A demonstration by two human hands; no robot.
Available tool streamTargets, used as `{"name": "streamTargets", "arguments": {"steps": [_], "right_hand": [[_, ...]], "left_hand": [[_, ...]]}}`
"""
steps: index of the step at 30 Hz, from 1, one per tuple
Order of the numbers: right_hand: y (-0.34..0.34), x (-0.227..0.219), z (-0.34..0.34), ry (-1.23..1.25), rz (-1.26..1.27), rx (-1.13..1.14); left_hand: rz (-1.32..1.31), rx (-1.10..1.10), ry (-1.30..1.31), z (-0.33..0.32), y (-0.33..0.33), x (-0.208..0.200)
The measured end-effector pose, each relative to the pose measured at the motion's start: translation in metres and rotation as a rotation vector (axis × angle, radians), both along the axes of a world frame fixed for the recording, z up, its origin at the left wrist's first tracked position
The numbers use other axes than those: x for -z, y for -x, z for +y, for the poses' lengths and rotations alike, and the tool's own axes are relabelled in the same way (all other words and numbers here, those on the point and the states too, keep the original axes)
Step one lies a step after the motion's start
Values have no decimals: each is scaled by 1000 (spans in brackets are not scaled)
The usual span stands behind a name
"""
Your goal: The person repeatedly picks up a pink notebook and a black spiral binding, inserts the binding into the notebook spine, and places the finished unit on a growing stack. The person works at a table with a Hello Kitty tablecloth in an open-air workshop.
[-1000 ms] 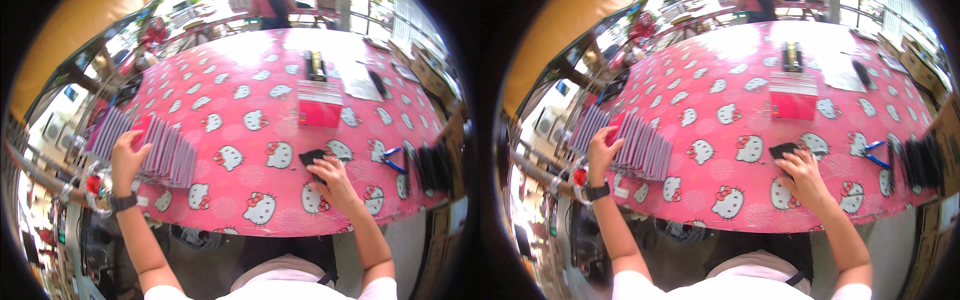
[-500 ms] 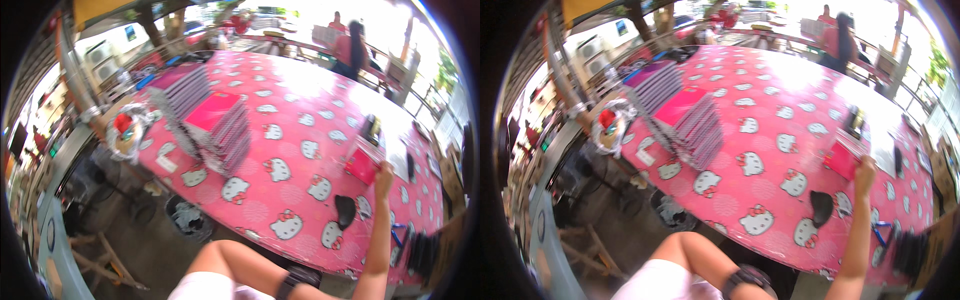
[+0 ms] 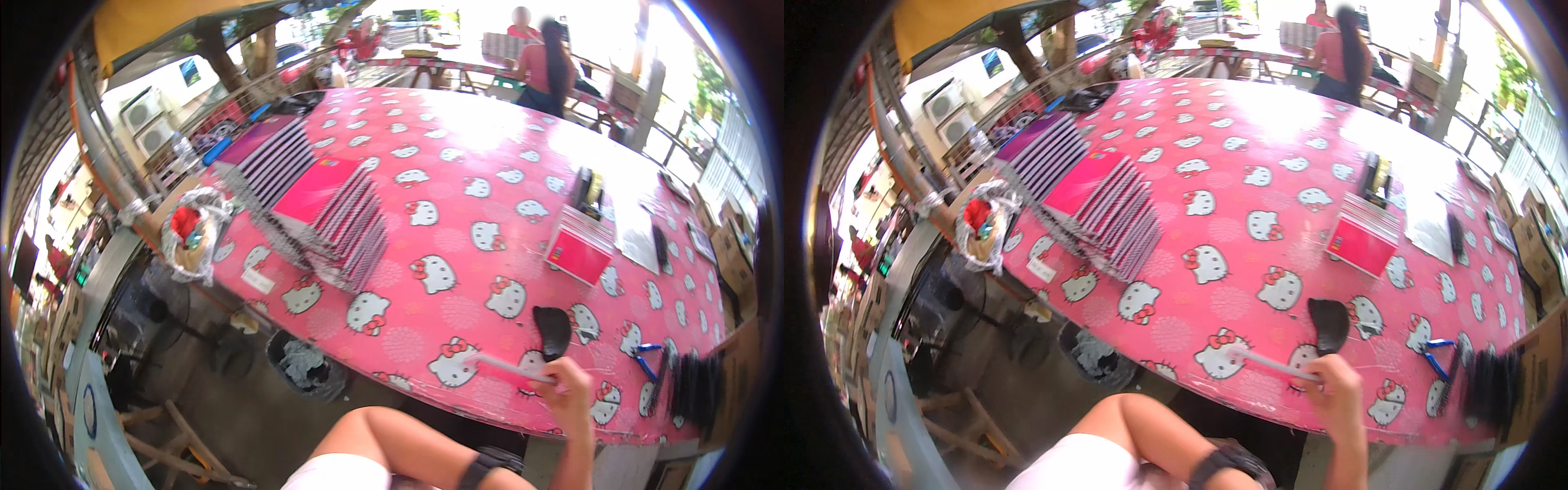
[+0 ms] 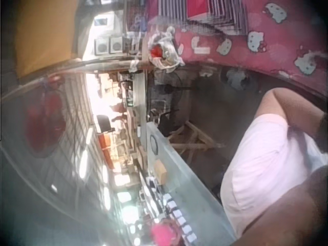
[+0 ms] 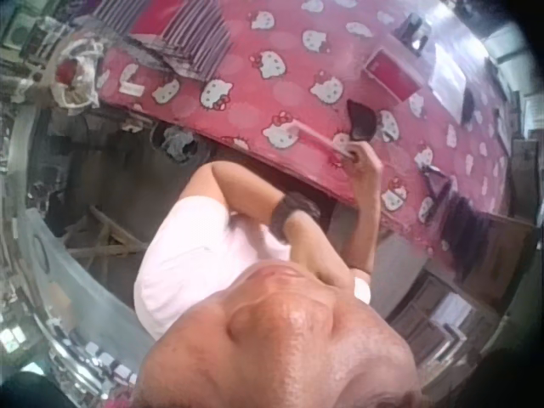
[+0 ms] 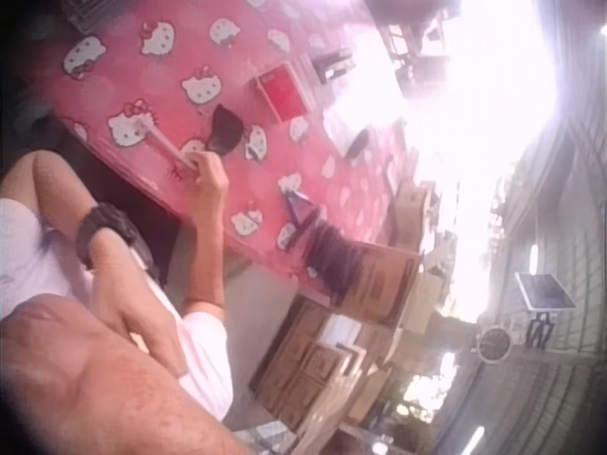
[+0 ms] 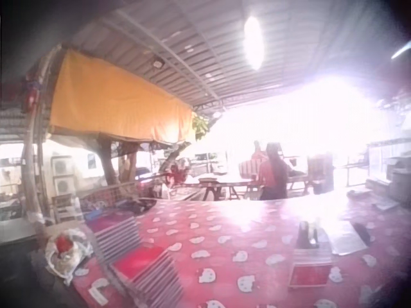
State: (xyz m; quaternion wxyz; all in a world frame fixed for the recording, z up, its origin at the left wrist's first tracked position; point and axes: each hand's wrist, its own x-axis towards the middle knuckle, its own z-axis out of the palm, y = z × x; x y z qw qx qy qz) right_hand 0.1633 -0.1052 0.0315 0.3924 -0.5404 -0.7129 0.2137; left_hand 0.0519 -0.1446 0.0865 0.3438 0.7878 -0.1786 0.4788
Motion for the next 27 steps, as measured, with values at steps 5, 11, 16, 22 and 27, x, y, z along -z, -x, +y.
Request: {"name": "streamTargets", "arguments": {"steps": [5, 11, 16, 22, 27], "right_hand": [[-9, 28, 0, -247, -112, -104], [-39, 16, -7, 223, 231, -134], [-185, 28, -9, -139, -84, 722], [-292, 70, 3, 34, -629, 1149], [-302, 53, 11, 64, -266, 1080]], "left_hand": [[488, -707, -132, 43, 43, 33], [696, -897, -91, 70, 60, 74], [493, -897, -153, 81, 53, 88], [508, -857, -126, 79, 56, 79], [486, -832, -120, 83, 62, 83]]}}
